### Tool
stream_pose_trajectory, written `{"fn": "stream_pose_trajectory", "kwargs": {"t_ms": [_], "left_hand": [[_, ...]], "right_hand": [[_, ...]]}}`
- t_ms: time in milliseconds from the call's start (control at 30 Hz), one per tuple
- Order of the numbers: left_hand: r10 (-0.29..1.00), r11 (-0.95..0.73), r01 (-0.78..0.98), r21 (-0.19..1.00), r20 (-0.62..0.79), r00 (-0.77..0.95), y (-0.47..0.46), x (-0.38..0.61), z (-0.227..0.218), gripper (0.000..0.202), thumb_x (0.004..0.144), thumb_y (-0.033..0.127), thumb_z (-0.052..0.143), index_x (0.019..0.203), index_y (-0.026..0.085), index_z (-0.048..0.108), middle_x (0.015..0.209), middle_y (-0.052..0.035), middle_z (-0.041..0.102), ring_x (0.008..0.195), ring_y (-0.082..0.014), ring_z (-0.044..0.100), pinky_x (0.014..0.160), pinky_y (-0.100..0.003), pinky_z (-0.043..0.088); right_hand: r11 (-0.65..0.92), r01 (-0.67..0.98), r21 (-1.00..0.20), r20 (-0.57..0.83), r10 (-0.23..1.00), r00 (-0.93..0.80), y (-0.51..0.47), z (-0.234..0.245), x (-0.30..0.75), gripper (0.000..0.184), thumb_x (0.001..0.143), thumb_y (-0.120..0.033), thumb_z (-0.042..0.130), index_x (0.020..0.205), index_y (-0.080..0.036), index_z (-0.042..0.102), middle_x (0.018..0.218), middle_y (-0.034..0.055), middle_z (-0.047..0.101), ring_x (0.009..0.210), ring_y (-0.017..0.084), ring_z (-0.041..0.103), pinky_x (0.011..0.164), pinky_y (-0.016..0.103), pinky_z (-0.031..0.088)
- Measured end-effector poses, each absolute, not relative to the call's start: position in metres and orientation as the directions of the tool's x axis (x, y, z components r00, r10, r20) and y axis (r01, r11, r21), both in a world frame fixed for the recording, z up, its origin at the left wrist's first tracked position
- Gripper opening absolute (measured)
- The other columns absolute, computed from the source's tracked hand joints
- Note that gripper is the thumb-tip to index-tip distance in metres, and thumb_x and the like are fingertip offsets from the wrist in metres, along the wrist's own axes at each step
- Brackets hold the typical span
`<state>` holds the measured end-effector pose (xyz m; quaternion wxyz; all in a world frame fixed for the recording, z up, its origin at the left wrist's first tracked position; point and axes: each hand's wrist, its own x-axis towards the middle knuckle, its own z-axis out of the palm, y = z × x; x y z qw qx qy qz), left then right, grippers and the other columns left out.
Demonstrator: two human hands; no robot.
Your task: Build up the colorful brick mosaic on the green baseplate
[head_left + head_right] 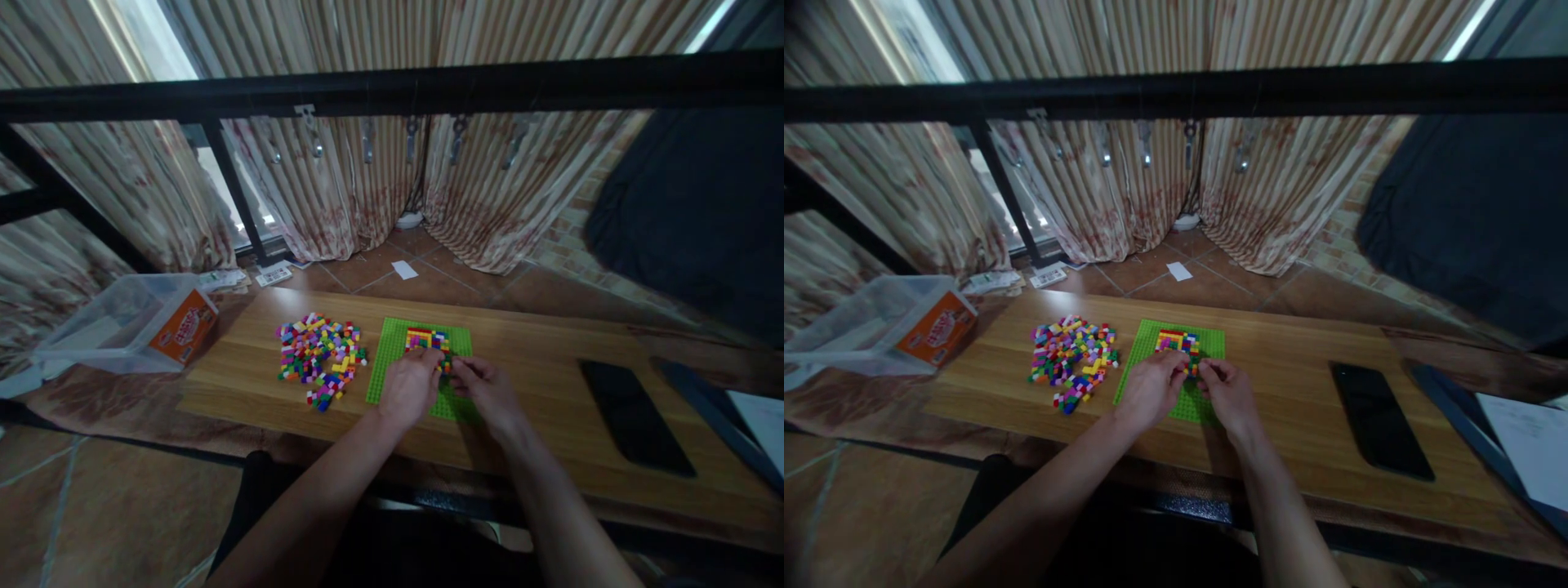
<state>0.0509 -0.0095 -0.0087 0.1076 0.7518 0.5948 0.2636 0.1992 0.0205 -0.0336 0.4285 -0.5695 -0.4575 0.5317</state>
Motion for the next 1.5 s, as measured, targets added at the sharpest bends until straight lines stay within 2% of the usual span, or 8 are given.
{"fn": "stream_pose_trajectory", "kwargs": {"t_ms": [167,533,767,1000,1133,1233,1367,1500], "left_hand": [[0.953,-0.272,0.838,0.473,0.250,0.169,-0.007,0.053,-0.010,0.029,0.088,0.015,0.052,0.117,0.021,0.057,0.102,-0.0039,0.069,0.093,-0.0168,0.063,0.086,-0.030,0.051],[0.949,-0.274,0.846,0.458,0.269,0.162,-0.003,0.055,-0.014,0.031,0.090,0.017,0.053,0.121,0.020,0.055,0.099,-0.0042,0.069,0.096,-0.0176,0.063,0.088,-0.031,0.051],[0.954,-0.256,0.861,0.439,0.260,0.151,-0.005,0.058,-0.016,0.042,0.092,0.016,0.047,0.133,0.021,0.045,0.101,-0.0050,0.069,0.098,-0.0172,0.064,0.089,-0.031,0.052],[0.967,-0.217,0.856,0.470,0.224,0.123,-0.007,0.058,-0.016,0.046,0.089,0.015,0.048,0.135,0.022,0.045,0.101,-0.0045,0.071,0.093,-0.0171,0.066,0.087,-0.031,0.052],[0.972,-0.176,0.813,0.555,0.228,0.055,-0.009,0.050,-0.010,0.042,0.087,0.018,0.053,0.129,0.023,0.051,0.100,-0.0027,0.073,0.090,-0.0160,0.068,0.083,-0.028,0.053],[0.979,-0.078,0.823,0.563,0.199,-0.043,-0.010,0.030,-0.002,0.032,0.086,0.018,0.053,0.118,0.022,0.060,0.096,-0.0023,0.074,0.085,-0.0156,0.069,0.079,-0.027,0.052],[0.986,0.066,0.865,0.497,0.099,-0.132,-0.011,-0.011,0.007,0.023,0.084,0.015,0.053,0.098,0.020,0.070,0.092,-0.0040,0.075,0.083,-0.0170,0.069,0.078,-0.027,0.051],[0.989,0.125,0.931,0.344,0.025,-0.143,-0.013,-0.039,0.009,0.023,0.082,0.014,0.052,0.086,0.021,0.073,0.088,-0.0044,0.075,0.084,-0.0190,0.068,0.078,-0.028,0.050]], "right_hand": [[-0.194,0.064,-0.979,-0.195,0.981,-0.006,0.019,-0.033,0.198,0.043,0.062,-0.054,0.073,0.083,-0.017,0.069,0.069,0.0035,0.069,0.060,0.017,0.062,0.055,0.028,0.048],[-0.180,0.089,-0.980,-0.181,0.983,-0.003,0.019,-0.033,0.197,0.040,0.064,-0.053,0.071,0.083,-0.018,0.069,0.067,0.0025,0.068,0.059,0.016,0.061,0.054,0.027,0.046],[-0.143,0.197,-0.970,-0.142,0.990,0.016,0.023,-0.037,0.191,0.037,0.068,-0.051,0.067,0.083,-0.017,0.072,0.075,0.0050,0.072,0.063,0.018,0.064,0.054,0.026,0.046],[-0.103,0.280,-0.954,-0.091,0.994,0.054,0.029,-0.049,0.191,0.035,0.069,-0.047,0.070,0.090,-0.019,0.073,0.076,0.0054,0.074,0.072,0.021,0.068,0.058,0.028,0.049],[-0.066,0.265,-0.962,-0.055,0.997,0.049,0.030,-0.053,0.192,0.035,0.068,-0.047,0.071,0.090,-0.020,0.073,0.078,0.0059,0.075,0.072,0.022,0.069,0.059,0.029,0.050],[-0.077,0.296,-0.952,-0.059,0.996,0.070,0.031,-0.055,0.192,0.036,0.069,-0.047,0.071,0.092,-0.019,0.073,0.078,0.0067,0.074,0.072,0.023,0.069,0.058,0.030,0.050],[-0.104,0.355,-0.929,-0.091,0.994,0.054,0.031,-0.054,0.193,0.039,0.070,-0.048,0.069,0.094,-0.018,0.072,0.077,0.0067,0.073,0.070,0.023,0.068,0.058,0.031,0.049],[-0.096,0.358,-0.929,-0.099,0.995,0.008,0.027,-0.048,0.194,0.039,0.074,-0.053,0.065,0.091,-0.018,0.072,0.077,0.0064,0.073,0.071,0.022,0.067,0.058,0.030,0.048]]}}
